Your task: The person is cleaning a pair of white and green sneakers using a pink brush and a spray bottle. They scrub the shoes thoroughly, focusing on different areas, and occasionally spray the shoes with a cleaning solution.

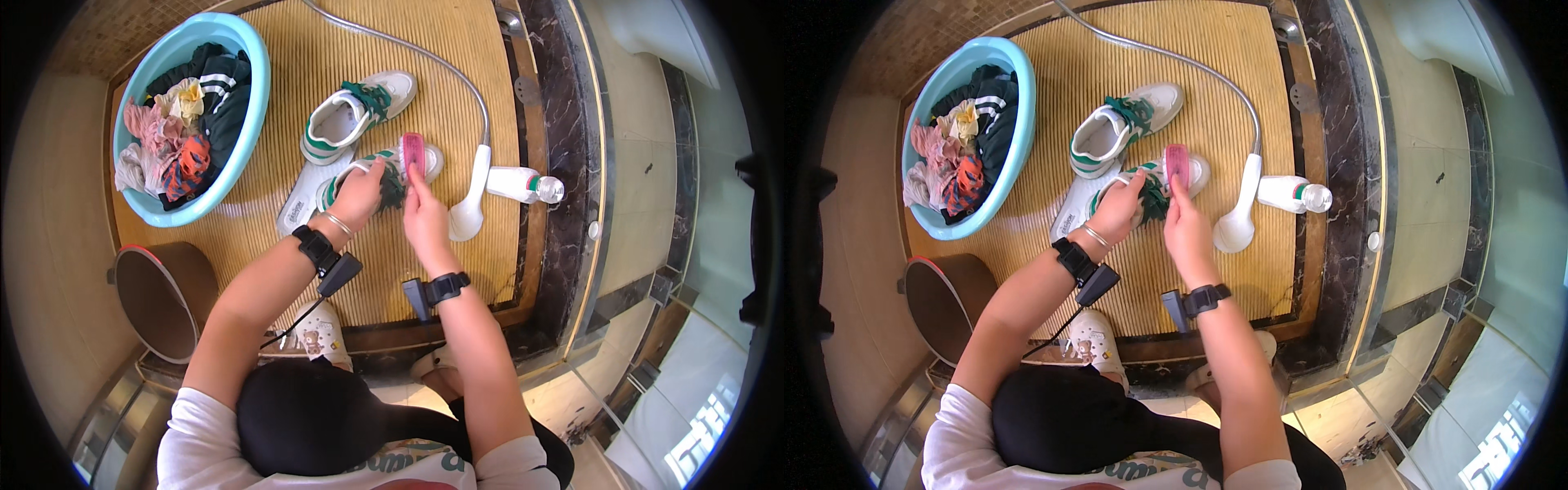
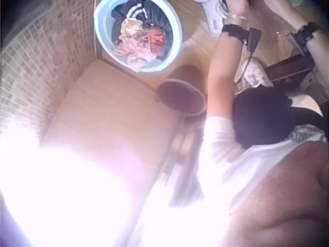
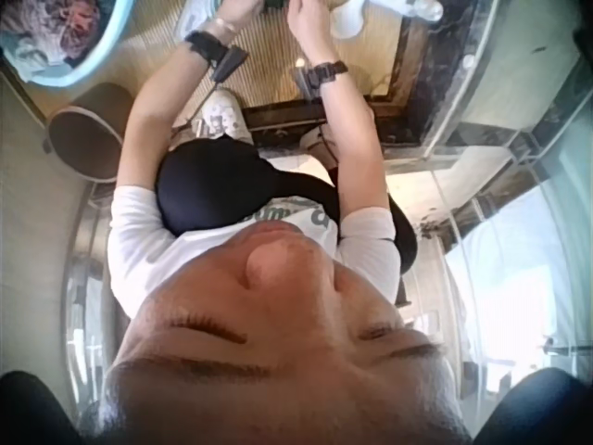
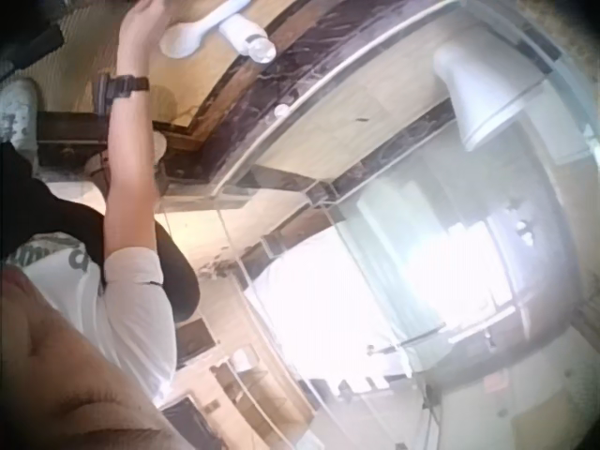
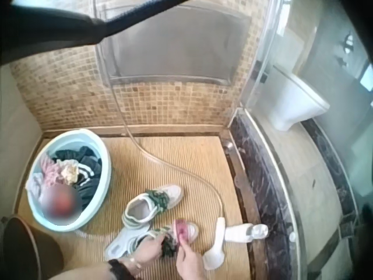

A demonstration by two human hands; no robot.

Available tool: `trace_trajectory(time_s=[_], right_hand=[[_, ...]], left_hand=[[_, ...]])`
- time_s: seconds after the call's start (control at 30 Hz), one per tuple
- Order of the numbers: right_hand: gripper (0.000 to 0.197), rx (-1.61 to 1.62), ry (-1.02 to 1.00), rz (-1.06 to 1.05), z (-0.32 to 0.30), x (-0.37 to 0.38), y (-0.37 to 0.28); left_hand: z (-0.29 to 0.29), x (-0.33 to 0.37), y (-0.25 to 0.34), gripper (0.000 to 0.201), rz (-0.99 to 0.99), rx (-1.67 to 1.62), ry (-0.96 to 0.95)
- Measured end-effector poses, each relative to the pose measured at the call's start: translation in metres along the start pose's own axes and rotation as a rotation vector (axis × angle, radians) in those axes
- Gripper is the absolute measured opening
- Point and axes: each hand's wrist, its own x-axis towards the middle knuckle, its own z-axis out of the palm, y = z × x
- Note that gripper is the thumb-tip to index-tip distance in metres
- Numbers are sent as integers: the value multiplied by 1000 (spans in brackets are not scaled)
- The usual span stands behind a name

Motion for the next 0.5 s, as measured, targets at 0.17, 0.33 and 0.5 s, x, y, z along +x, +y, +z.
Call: trace_trajectory(time_s=[0.17,0.33,0.5], right_hand=[[50,51,48,-182,22,-73,-1],[36,-12,81,30,0,6,-4],[44,32,-22,-53,21,-57,-4]], left_hand=[[2,3,-12,31,53,-212,8],[3,4,-16,24,89,-174,-55],[-2,5,-15,29,62,-294,-58]])
